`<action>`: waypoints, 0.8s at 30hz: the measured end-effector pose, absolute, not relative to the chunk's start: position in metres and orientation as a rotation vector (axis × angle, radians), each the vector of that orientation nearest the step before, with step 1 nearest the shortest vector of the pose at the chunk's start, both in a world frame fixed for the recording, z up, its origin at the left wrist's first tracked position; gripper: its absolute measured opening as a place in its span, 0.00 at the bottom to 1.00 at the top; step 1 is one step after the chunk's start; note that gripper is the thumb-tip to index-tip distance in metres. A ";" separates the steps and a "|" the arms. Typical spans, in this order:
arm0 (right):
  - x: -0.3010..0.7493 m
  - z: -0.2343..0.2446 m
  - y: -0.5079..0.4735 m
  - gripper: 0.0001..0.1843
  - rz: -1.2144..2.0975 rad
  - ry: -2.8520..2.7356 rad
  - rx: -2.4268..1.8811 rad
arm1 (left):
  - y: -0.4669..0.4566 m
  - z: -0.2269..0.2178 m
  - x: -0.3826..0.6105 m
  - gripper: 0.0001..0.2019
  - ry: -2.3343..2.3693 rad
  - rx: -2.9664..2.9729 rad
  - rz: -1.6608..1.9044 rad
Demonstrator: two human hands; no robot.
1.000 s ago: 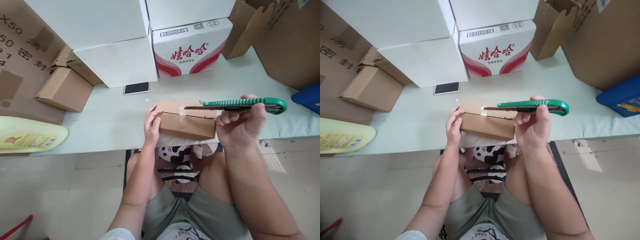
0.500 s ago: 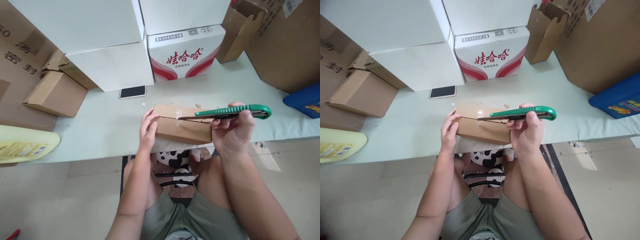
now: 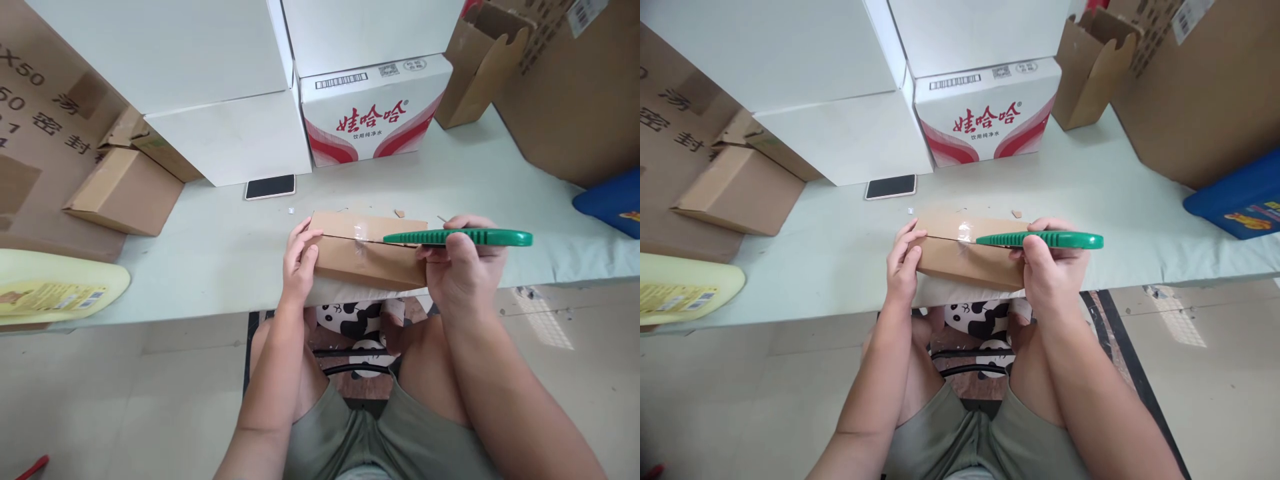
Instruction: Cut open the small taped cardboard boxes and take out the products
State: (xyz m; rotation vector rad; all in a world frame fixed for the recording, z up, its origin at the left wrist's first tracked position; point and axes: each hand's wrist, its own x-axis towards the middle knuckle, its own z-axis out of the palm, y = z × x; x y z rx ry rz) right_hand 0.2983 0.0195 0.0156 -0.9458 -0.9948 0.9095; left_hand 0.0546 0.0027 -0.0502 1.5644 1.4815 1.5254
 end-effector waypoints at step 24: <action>0.289 0.012 0.017 0.06 0.839 -0.745 -1.006 | 0.006 -0.062 0.050 0.22 1.424 1.457 1.560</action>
